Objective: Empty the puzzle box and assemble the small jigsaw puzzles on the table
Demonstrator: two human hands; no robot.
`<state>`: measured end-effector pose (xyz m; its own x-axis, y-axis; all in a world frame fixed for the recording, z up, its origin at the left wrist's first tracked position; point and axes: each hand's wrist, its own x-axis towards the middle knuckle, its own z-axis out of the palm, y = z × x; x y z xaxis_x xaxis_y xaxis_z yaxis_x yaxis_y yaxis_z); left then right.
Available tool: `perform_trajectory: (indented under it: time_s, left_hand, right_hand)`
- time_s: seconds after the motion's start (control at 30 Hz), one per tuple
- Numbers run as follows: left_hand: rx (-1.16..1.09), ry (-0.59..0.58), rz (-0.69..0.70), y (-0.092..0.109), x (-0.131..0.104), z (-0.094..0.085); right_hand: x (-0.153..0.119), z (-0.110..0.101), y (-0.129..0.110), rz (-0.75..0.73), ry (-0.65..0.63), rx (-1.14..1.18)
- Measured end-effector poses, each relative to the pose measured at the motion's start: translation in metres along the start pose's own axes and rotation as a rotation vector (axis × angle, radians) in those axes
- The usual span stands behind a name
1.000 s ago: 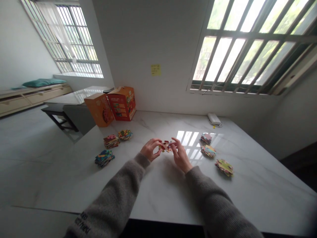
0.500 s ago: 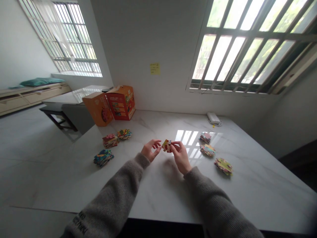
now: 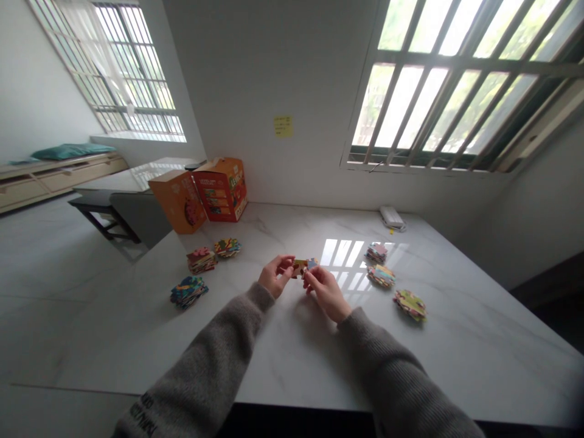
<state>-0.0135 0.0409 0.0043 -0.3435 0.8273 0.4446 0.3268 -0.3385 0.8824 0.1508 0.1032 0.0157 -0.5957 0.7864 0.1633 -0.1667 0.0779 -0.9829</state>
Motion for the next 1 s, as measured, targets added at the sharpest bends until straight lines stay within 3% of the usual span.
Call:
perform_trajectory:
  time_s: [0.17, 0.63, 0.77, 1.0]
  left_hand:
    - [0.164, -0.071, 0.117, 0.007, -0.002, 0.001]
    - [0.33, -0.135, 0.184, 0.004, -0.001, -0.008]
    - [0.329, -0.136, 0.198, 0.004, -0.001, -0.01]
    - [0.331, -0.141, 0.185, -0.001, -0.002, -0.01]
  right_hand:
    - [0.003, -0.007, -0.004, 0.053, 0.024, 0.111]
    - [0.005, -0.008, 0.0, -0.008, 0.033, 0.083]
    - [0.003, -0.007, -0.005, -0.068, 0.04, -0.012]
    - [-0.005, -0.006, -0.012, -0.299, 0.123, -0.358]
